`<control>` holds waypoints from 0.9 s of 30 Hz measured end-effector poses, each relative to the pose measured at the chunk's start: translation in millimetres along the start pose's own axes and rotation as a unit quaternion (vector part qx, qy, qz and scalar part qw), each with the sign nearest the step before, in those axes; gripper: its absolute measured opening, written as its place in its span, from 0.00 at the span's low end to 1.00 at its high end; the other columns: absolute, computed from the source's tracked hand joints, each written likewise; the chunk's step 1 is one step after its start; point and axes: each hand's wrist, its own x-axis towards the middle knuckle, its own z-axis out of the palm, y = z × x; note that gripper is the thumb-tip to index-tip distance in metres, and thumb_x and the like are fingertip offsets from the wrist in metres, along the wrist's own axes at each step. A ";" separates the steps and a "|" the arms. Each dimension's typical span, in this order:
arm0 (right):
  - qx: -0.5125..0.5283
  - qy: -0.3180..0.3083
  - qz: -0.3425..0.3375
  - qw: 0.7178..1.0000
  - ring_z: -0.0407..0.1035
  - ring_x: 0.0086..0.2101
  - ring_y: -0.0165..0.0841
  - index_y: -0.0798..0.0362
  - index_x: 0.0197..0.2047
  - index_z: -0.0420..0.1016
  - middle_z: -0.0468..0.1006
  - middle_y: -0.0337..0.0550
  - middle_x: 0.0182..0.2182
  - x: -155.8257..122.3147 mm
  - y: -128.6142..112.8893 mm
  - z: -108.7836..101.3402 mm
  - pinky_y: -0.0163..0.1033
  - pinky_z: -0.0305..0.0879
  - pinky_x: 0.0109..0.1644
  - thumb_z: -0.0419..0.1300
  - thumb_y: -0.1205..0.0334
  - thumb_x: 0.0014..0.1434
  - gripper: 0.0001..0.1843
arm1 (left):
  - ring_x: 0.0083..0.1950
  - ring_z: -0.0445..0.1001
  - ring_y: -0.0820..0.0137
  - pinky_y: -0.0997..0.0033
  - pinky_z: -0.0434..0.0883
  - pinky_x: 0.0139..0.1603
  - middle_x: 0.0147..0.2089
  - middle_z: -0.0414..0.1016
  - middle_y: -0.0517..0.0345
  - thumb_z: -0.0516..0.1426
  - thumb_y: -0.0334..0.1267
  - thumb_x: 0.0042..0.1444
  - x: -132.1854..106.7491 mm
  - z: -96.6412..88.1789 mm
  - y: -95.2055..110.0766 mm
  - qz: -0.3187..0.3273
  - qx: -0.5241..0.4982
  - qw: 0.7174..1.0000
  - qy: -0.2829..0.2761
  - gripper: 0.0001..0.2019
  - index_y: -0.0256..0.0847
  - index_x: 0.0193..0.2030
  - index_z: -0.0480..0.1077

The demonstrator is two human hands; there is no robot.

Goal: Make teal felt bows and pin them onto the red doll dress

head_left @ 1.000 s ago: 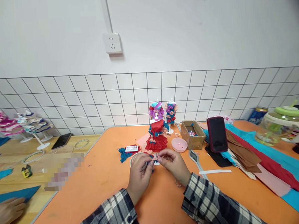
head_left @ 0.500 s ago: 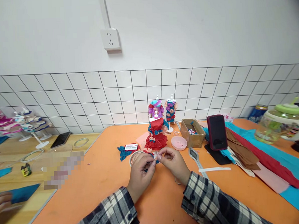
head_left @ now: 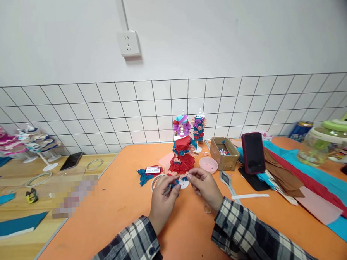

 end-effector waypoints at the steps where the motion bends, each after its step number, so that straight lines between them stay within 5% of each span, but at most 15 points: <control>1: 0.006 0.020 -0.011 1.000 0.49 0.16 0.20 0.53 0.32 0.72 0.64 0.30 0.19 3.2 -4.4 -2.7 0.27 0.40 0.14 0.68 0.52 0.45 0.16 | 0.41 0.72 0.65 0.67 0.68 0.43 0.39 0.73 0.55 0.56 0.41 0.58 1.3 1.3 -1.1 -0.017 0.012 1.000 -0.007 0.09 0.42 0.43 0.72; 9: 0.059 0.077 0.016 0.995 0.45 0.17 0.19 0.55 0.33 0.74 0.61 0.29 0.19 27.6 -13.3 -11.3 0.26 0.36 0.14 0.71 0.52 0.40 0.20 | 0.47 0.70 0.57 0.60 0.63 0.47 0.43 0.74 0.51 0.60 0.47 0.50 20.9 24.8 -30.1 -0.104 0.322 0.938 -0.072 0.15 0.40 0.40 0.70; 14: 0.077 0.096 0.015 0.992 0.50 0.19 0.20 0.54 0.34 0.72 0.64 0.31 0.22 29.3 -5.0 -8.2 0.25 0.39 0.15 0.70 0.52 0.42 0.20 | 0.51 0.69 0.56 0.57 0.56 0.54 0.44 0.75 0.49 0.57 0.46 0.54 31.3 34.1 -34.7 -0.083 0.330 0.937 -0.082 0.15 0.41 0.44 0.71; 20: 0.072 0.125 -0.002 0.990 0.51 0.18 0.20 0.51 0.34 0.66 0.65 0.29 0.23 29.5 -1.9 -2.2 0.24 0.40 0.14 0.68 0.53 0.45 0.19 | 0.46 0.71 0.57 0.54 0.55 0.51 0.39 0.79 0.53 0.55 0.46 0.57 34.0 36.9 -33.6 -0.071 0.317 0.938 -0.119 0.11 0.45 0.35 0.75; 27: -0.019 0.141 -0.107 0.984 0.56 0.18 0.22 0.49 0.41 0.63 0.69 0.32 0.25 34.3 0.7 4.7 0.27 0.48 0.17 0.62 0.59 0.50 0.15 | 0.49 0.71 0.56 0.53 0.53 0.54 0.40 0.79 0.54 0.56 0.43 0.56 31.2 37.2 -25.5 -0.052 0.320 0.937 -0.132 0.08 0.46 0.34 0.76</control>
